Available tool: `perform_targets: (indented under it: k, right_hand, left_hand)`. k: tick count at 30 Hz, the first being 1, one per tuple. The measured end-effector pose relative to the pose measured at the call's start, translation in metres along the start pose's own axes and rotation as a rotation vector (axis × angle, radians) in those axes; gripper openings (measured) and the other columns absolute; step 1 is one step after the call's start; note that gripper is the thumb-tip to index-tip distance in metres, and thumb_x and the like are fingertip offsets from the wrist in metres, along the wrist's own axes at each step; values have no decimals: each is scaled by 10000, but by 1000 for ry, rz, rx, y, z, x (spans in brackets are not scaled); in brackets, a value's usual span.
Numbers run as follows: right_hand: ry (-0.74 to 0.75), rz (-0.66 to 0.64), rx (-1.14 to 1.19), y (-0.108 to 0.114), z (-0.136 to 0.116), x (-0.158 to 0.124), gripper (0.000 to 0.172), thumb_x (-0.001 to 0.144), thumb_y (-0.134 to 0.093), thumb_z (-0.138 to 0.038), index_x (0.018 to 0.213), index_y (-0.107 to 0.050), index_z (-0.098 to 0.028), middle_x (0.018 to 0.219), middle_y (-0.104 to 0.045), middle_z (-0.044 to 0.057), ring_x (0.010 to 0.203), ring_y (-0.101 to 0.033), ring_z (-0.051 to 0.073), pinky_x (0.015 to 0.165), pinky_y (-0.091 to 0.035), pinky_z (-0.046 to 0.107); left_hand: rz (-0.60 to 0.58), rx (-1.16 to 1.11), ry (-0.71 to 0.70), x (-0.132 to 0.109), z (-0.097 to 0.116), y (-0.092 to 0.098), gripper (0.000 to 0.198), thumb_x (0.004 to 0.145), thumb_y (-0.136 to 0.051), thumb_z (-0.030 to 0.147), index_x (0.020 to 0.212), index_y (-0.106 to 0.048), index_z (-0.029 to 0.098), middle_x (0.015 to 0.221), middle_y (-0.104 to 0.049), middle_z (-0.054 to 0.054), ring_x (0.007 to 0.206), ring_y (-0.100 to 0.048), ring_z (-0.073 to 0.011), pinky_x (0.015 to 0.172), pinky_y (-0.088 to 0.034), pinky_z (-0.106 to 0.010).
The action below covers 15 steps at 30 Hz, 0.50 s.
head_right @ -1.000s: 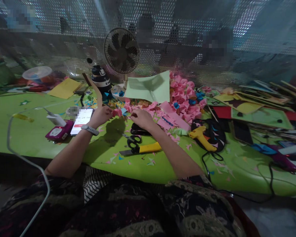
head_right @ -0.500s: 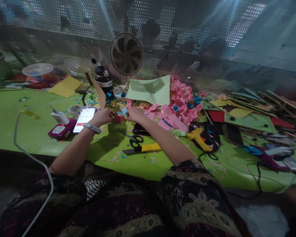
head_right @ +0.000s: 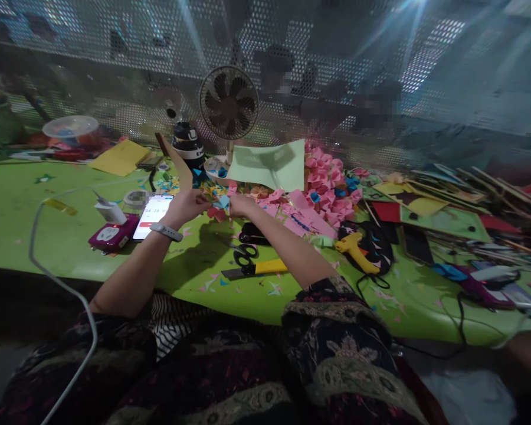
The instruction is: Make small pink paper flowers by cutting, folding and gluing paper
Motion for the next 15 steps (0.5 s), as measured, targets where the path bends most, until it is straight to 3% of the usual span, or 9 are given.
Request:
perform_targets:
  k: [4,7,9,11,15]
  right_hand:
    - [50,82,147,6,15,-10,146,804,-628,-177,875,-748,-133,900,-767,75,823,-683,173,702,-479,222]
    - [94,269,442,5,26,-20,157,811,-613,-222,882,-713,-124,906,-754,69,813,-667,153,719,-488,230]
    - [124,401,730,0,31,-29,140,767,-651,-258,822,-686,-135,822,-734,51,760,-649,151,717,-497,258]
    - [133,496,913,-7,32,-38,143,730,-679,-287,774,-664,-152,748,-704,26,715,-623,147,718,-501,280]
    - [136,610,991,-19,27,-57,157,739,-667,-315,774,-656,-162,767,-698,22,737,-620,149,765,-504,302]
  left_hand:
    - [-21,-298,-35,1,1,-12,192,779,-692,349,823,-712,163,778,-738,-85,741,-690,-215,675,-501,-300]
    - [-185,-688,29,-5,10,-23,275,793,-723,370,952,-681,149,737,-722,-74,644,-680,-172,630,-529,-280]
    - [-298,-914,67,-12,21,-28,365,806,-734,362,1101,-643,168,828,-736,-68,688,-698,-151,638,-541,-256]
    - [-348,-1047,99,-19,30,-31,420,790,-761,328,1161,-615,196,951,-741,-68,755,-715,-143,647,-550,-240]
    - [-344,-1193,107,-27,39,-35,377,772,-783,301,1089,-618,182,995,-733,-65,824,-724,-151,660,-553,-235]
Point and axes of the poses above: each hand's wrist, its own x-axis towards the middle knuckle, its own y-axis out of the back of the hand, z = x × y, the point moved 1 cm from there along x, towards the middle knuckle
